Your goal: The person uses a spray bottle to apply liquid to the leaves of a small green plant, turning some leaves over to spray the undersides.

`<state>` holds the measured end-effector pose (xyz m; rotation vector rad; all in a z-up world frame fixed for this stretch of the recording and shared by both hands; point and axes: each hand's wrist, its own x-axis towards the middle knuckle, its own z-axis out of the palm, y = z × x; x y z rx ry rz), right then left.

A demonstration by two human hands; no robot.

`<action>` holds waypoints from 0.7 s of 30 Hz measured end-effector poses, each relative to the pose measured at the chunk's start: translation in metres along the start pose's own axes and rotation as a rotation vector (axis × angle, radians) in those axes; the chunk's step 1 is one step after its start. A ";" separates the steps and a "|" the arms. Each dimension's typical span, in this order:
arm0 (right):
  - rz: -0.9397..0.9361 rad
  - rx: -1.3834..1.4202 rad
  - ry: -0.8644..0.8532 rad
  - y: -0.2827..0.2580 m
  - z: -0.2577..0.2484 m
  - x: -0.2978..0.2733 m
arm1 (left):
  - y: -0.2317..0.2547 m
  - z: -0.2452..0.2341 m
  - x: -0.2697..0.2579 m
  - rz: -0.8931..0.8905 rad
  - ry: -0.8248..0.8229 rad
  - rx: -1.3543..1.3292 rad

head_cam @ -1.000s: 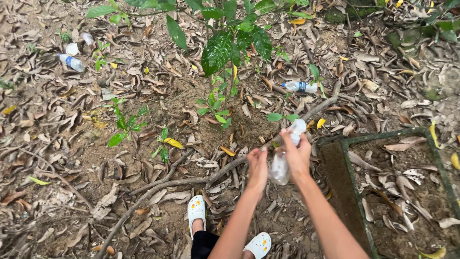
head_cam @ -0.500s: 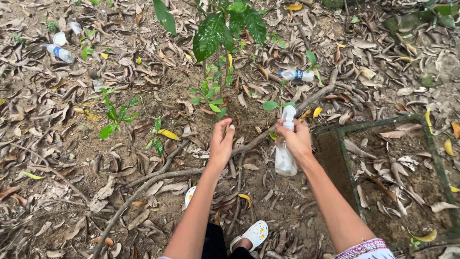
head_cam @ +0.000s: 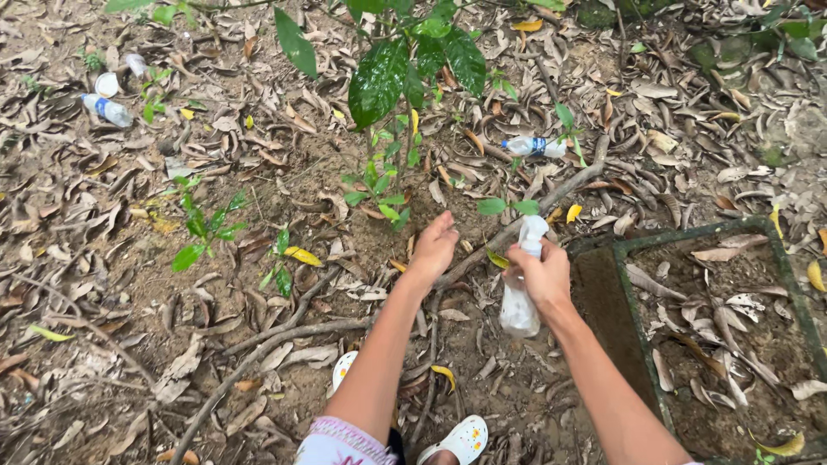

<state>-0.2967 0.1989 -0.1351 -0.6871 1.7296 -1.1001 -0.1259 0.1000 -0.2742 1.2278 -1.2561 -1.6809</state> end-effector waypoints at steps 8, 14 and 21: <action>-0.070 0.072 -0.089 0.009 -0.007 -0.001 | 0.045 0.034 0.001 -0.457 0.017 -0.073; -0.116 0.171 -0.119 0.010 -0.007 0.003 | 0.073 0.050 -0.010 -0.444 0.047 -0.167; -0.091 -0.048 0.043 -0.001 -0.002 -0.009 | 0.079 0.047 -0.010 -0.404 0.049 -0.304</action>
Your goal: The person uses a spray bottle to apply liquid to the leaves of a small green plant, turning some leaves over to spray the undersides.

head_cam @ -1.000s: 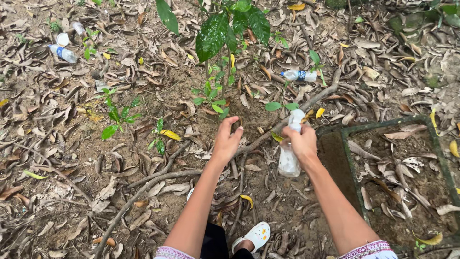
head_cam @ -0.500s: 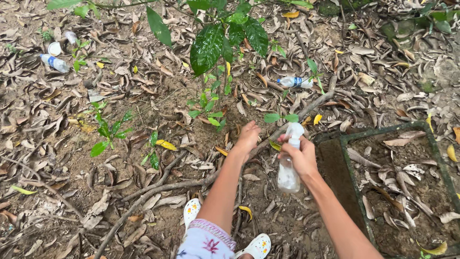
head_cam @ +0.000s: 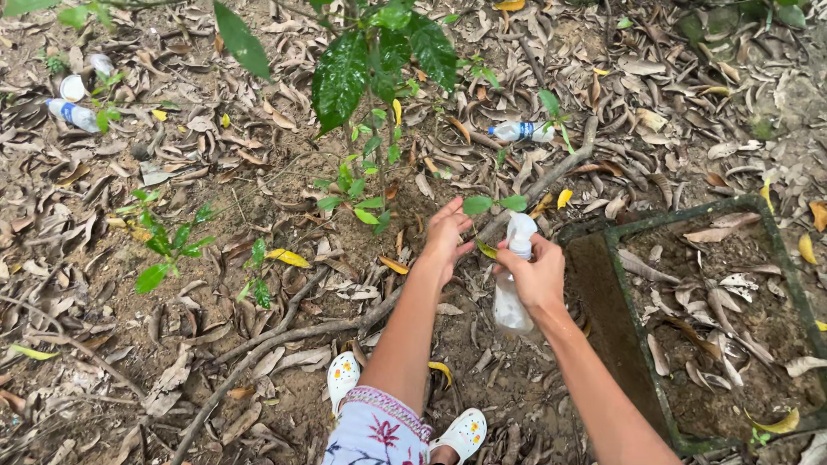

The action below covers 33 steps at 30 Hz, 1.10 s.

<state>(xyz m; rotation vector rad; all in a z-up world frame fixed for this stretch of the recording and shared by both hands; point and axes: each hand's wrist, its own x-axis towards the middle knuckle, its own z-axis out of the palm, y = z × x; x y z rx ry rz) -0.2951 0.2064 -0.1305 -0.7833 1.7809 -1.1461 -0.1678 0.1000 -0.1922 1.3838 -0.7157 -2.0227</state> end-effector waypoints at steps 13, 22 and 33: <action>-0.055 0.270 -0.088 0.005 0.000 0.004 | 0.006 -0.006 -0.004 -0.004 0.002 -0.009; -0.040 0.254 -0.050 0.013 -0.009 0.011 | 0.020 0.003 -0.018 -0.029 0.015 0.036; -0.025 0.328 -0.021 0.011 -0.018 0.012 | 0.022 0.002 -0.017 -0.028 0.018 0.061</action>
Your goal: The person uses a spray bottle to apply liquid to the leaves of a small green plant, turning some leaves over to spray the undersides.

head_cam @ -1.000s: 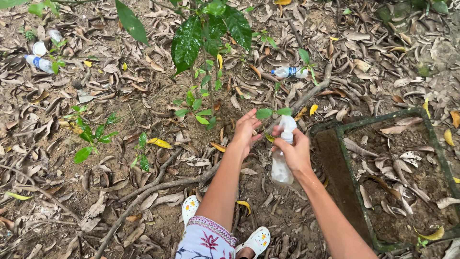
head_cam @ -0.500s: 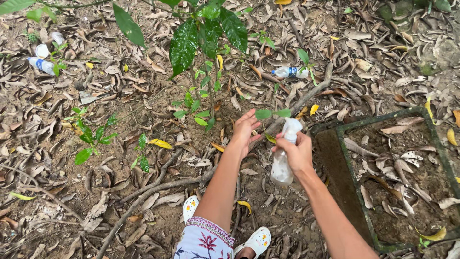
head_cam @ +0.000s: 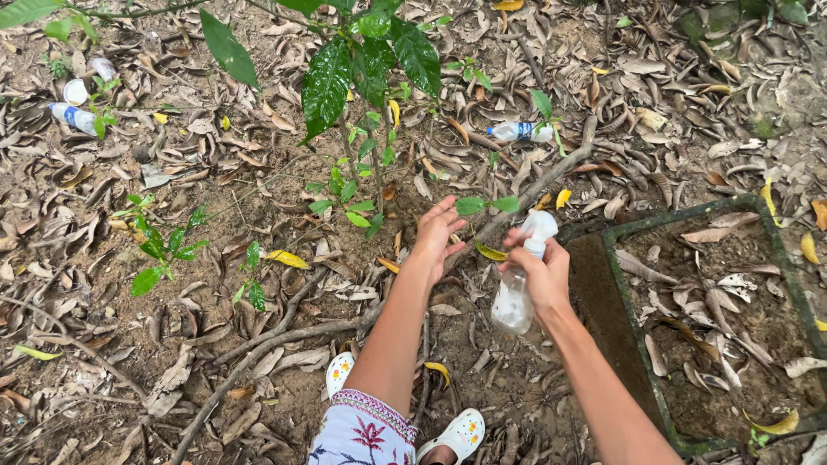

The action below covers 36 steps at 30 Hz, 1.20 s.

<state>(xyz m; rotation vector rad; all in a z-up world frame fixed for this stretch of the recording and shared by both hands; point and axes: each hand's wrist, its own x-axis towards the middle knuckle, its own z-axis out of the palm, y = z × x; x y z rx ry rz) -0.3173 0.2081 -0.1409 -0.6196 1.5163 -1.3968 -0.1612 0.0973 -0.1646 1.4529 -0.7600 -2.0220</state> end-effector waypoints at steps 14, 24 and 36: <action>0.025 -0.131 0.132 -0.001 -0.019 0.000 | -0.005 -0.002 0.008 0.021 -0.010 -0.006; 0.085 -0.118 0.076 -0.010 -0.018 -0.001 | 0.012 0.009 -0.012 -0.022 0.013 0.060; 0.012 -0.277 0.196 -0.013 -0.015 -0.005 | 0.008 0.003 -0.009 -0.015 -0.006 0.040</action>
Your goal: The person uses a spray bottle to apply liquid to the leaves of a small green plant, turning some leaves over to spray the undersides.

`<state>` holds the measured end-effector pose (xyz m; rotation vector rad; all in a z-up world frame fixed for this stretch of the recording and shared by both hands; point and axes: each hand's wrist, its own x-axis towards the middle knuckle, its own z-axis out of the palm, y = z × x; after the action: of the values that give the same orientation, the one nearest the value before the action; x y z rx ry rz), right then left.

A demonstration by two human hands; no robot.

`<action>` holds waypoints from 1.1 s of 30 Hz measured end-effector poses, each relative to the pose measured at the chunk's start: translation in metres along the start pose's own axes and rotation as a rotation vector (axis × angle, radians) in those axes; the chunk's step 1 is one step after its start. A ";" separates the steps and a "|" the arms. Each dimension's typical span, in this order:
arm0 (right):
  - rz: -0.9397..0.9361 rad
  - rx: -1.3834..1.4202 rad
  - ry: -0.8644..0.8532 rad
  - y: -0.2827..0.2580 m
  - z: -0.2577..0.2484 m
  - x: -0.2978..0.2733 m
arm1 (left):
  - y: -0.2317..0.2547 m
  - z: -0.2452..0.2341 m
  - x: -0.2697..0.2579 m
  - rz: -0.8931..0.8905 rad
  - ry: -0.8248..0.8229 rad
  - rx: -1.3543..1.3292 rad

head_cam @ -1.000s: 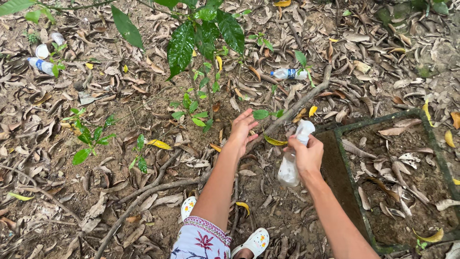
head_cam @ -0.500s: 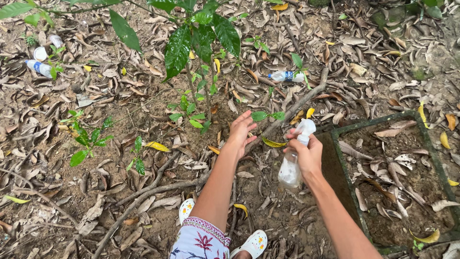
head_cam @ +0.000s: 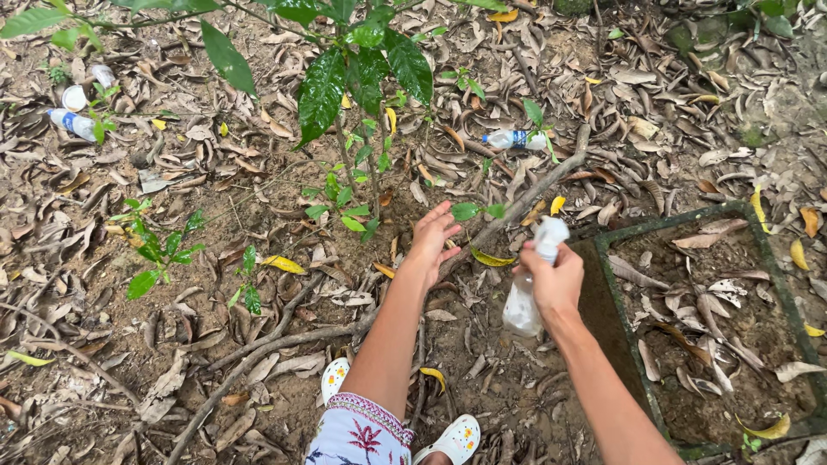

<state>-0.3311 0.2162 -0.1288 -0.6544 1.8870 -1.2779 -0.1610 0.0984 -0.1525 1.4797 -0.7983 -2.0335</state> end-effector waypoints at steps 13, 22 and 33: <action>0.094 0.107 -0.264 0.002 0.010 0.004 | -0.004 -0.002 0.004 0.004 0.008 -0.001; 0.088 0.117 -0.298 -0.009 0.013 -0.006 | -0.006 0.001 0.000 -0.008 0.014 -0.016; -0.016 0.155 -0.299 0.003 0.010 0.001 | -0.009 -0.001 0.006 -0.002 0.006 -0.044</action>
<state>-0.3237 0.2111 -0.1338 -0.7351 1.5278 -1.2455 -0.1626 0.1009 -0.1633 1.4618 -0.7463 -2.0341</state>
